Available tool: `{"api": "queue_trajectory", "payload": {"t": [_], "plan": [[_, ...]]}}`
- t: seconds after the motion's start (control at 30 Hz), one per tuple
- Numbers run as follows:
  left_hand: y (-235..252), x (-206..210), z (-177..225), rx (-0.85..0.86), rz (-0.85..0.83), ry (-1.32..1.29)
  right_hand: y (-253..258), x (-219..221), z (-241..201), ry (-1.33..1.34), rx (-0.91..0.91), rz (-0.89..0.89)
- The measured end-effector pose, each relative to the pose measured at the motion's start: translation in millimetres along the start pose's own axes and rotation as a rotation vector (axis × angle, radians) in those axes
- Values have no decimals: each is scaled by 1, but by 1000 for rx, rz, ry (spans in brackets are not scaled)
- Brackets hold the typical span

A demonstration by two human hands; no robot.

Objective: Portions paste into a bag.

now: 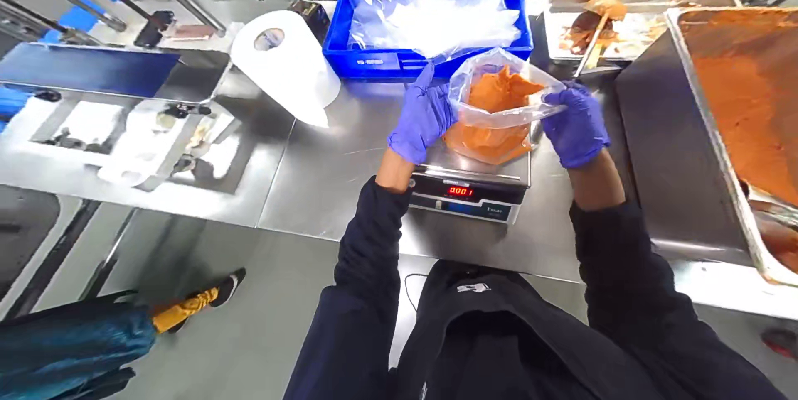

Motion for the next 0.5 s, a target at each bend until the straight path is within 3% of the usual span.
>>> {"api": "queue_trajectory", "payload": {"t": [0.07, 0.3, 0.4, 0.5], "plan": [[0, 3, 0, -4, 6, -13, -5, 1, -7, -93, -42, 6], [-13, -22, -6, -80, 296, 38, -29, -24, -2, -245, -106, -56], [-28, -35, -14, -20, 289, 1, -44, -54, -12, -192, -130, -37], [-45, -56, -21, 68, 249, -47, -72, -109, -48, -290, -259, -133]]}}
Point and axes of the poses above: each hand's wrist, its own y-axis towards the middle knuckle, its own x-axis out of the palm, z = x × y, the point moved 8 cm from there along y, towards the middle knuckle
